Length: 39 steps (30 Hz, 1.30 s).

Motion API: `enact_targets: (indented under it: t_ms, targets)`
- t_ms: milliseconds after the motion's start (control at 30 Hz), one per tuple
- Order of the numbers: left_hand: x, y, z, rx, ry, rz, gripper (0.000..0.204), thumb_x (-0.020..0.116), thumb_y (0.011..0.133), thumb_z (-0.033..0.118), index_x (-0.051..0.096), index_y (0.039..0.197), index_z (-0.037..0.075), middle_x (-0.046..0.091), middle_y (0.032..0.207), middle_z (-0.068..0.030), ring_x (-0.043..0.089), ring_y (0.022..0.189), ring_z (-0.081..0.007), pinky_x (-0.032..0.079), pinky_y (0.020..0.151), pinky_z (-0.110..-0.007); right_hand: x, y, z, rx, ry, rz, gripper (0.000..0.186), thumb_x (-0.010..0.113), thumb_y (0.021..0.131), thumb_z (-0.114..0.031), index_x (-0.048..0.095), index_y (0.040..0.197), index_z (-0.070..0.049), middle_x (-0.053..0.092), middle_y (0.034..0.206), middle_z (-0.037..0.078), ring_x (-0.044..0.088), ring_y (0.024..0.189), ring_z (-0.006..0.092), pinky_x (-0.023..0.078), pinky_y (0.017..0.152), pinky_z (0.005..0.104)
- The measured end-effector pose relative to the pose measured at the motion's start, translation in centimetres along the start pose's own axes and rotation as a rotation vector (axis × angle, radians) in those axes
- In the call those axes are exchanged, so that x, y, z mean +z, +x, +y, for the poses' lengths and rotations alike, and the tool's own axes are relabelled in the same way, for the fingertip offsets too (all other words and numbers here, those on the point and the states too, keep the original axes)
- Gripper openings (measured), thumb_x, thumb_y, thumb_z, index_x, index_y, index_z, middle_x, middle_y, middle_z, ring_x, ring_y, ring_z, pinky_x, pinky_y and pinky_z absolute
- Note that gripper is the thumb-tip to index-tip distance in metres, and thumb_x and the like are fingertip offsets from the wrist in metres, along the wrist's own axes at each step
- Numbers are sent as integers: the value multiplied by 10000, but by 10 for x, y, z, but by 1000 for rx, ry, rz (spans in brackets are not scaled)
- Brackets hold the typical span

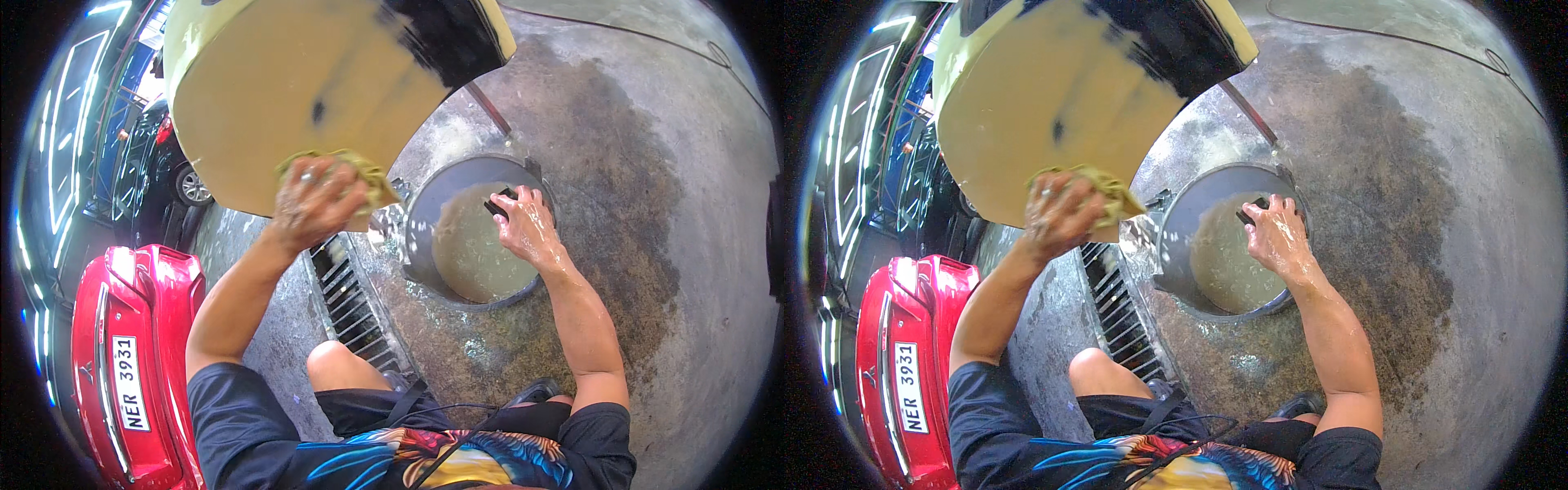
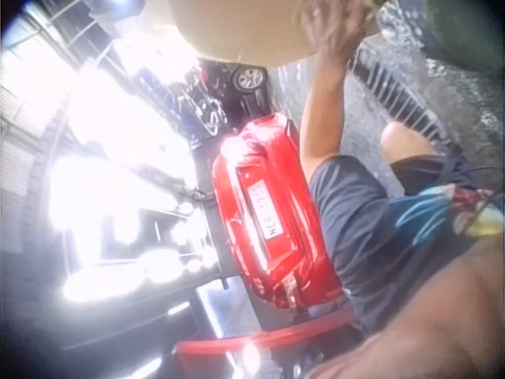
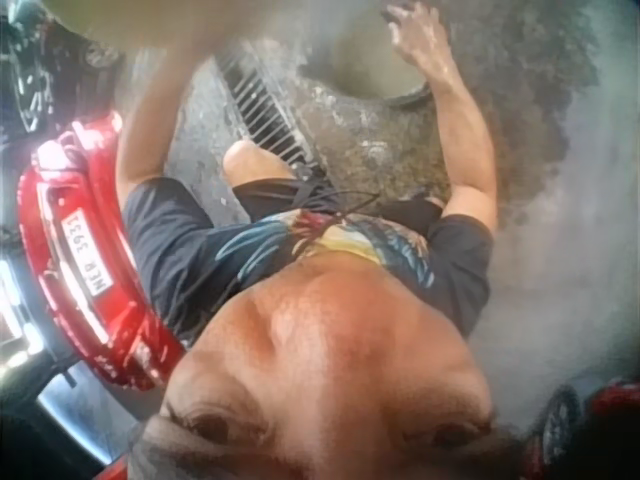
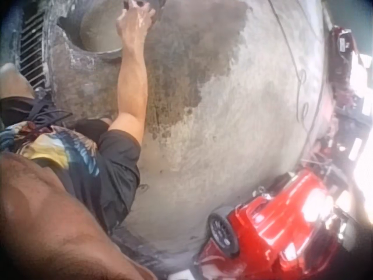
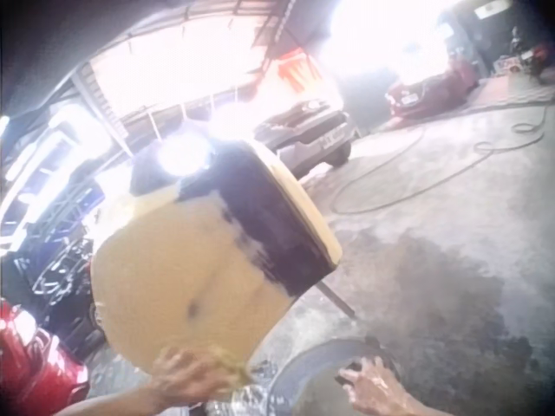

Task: The person sands a beige car part with a black sanding block, repeatedly dipping the block into a bucket of water and wiping the surface with a cloth. The person holds the part with one hand and sands with the other, occasionally pausing to wipe the surface.

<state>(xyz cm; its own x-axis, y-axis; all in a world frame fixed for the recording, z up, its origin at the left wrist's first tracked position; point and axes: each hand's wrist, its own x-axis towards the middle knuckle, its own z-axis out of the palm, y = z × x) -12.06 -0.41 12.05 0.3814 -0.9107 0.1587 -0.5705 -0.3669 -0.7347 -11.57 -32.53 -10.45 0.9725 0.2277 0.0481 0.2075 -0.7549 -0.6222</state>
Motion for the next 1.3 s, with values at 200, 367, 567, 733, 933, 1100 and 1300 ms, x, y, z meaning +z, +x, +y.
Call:
enact_targets:
  t_ms: [200, 367, 567, 733, 933, 1100, 1300]
  targets:
    - [-12, 19, -57, -212, 136, 176, 465, 914, 742, 409, 745, 1102, 167, 690, 1173, -59, 669, 1079, -313, 528, 924, -496, 6, 4, 4, -31, -31, 17, 448, 736, 995, -183, 712, 1442, -150, 580, 1475, 272, 563, 1372, 432, 511, 1132, 564]
    - [12, 165, -106, -184, 101, 241, 506, 910, 754, 462, 744, 1138, 176, 714, 1256, -60, 682, 1165, -316, 527, 975, -509, 14, 9, 8, -36, -55, 62, 429, 740, 986, -199, 721, 1412, -152, 627, 1370, 273, 596, 1316, 441, 538, 1094, 552]
    - [14, 250, -104, -15, 39, 474, 330, 779, 849, 254, 770, 1160, 145, 726, 1202, -104, 662, 1172, -375, 513, 1013, -546, 13, 11, 6, 11, -92, 27, 444, 736, 1007, -210, 704, 1445, -147, 622, 1384, 266, 590, 1341, 453, 528, 1133, 544]
    - [18, 181, -87, 118, 17, 343, 303, 786, 857, 267, 766, 1120, 117, 724, 1197, -109, 664, 1155, -357, 520, 961, -536, 6, 10, 1, 64, -54, -48, 462, 727, 1016, -217, 696, 1472, -153, 575, 1509, 260, 561, 1385, 451, 491, 1174, 538]
    - [9, 26, -37, 139, -33, 162, 162, 760, 804, 262, 666, 906, 179, 681, 1112, -3, 645, 1148, -250, 509, 989, -471, 3, 8, -4, 46, -84, -29, 461, 733, 1010, -213, 701, 1467, -158, 577, 1512, 274, 558, 1394, 443, 493, 1170, 536]
    - [3, -64, 0, 51, -90, 52, 165, 755, 758, 218, 657, 879, 163, 665, 1054, -7, 639, 1082, -243, 516, 914, -440, 7, 6, -4, 24, -88, -14, 462, 735, 1005, -214, 707, 1462, -149, 579, 1505, 288, 560, 1391, 440, 495, 1165, 539]
    - [-4, -100, 12, -40, -106, 13, 153, 742, 750, 208, 655, 866, 159, 660, 1027, -8, 634, 1042, -237, 518, 879, -426, 7, 4, -6, -1, -150, 3, 459, 737, 1002, -216, 711, 1455, -145, 586, 1488, 287, 561, 1388, 434, 497, 1158, 545]
